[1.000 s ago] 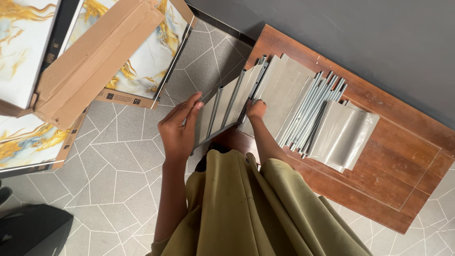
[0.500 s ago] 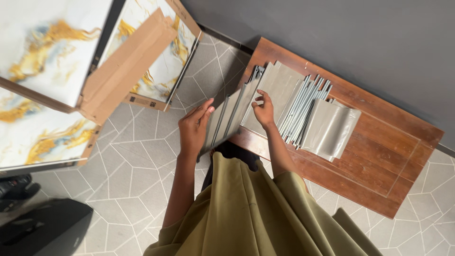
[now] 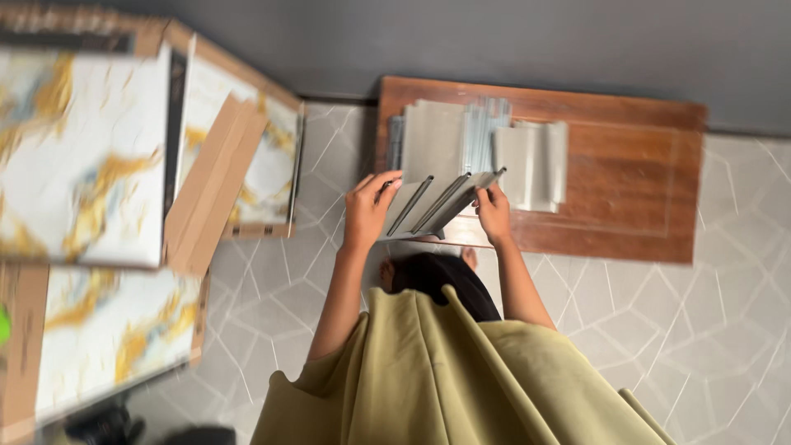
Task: The person assembles metal furniture components on a wooden table. They insert metal rods into a bracket, then slide a plastic sheet over the rods, repeating the process with additional parts.
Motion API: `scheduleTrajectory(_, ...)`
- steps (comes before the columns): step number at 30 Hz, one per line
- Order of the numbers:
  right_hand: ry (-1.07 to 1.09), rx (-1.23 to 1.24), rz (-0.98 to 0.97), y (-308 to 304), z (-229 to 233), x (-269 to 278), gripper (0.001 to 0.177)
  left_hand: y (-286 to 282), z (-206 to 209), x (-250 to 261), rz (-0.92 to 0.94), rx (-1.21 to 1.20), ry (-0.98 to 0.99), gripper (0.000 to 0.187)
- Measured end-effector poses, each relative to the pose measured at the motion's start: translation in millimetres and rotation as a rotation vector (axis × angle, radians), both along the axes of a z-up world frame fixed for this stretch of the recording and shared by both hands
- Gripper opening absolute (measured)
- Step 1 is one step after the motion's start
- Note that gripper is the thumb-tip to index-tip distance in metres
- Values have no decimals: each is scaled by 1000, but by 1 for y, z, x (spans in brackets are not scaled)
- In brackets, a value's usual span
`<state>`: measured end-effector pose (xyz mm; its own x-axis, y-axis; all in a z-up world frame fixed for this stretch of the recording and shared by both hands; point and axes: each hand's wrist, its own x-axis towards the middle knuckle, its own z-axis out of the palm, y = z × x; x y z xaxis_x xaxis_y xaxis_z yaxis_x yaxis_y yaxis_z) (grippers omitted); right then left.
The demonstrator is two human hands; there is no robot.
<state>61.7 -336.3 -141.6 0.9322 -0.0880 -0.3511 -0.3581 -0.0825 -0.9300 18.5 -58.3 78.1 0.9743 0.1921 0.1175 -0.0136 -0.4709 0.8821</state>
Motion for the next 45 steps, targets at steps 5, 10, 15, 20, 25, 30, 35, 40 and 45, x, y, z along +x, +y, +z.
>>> scheduleTrajectory(5,-151,-74,-185,-53,8,-35,17,-49,-18,9,-189,-4,-155,15)
scheduleTrajectory(10,-198,-247,-257,-125,13,-60,17,-115,-40,12,-274,12,-101,20)
scheduleTrajectory(15,-218,-296,-231,-207,17,-70,16,-189,-73,19,-302,64,76,19)
scheduleTrajectory(20,-192,-260,-248,-275,23,-75,15,-263,-102,18,-245,41,10,6)
scheduleTrajectory(25,-227,-490,-314,-320,31,-60,21,-328,-119,31,-249,-7,47,7)
scheduleTrajectory(30,-211,-828,-428,-339,62,-48,48,-377,-142,53,-266,22,49,7)
scheduleTrajectory(35,-377,-1135,-296,-342,84,-13,58,-405,-170,74,-302,60,98,8)
scheduleTrajectory(40,-321,-1290,259,-337,66,15,33,-424,-187,79,-304,41,37,11)
scheduleTrajectory(45,-462,-1202,362,-340,24,34,12,-428,-205,78,-248,32,128,9)
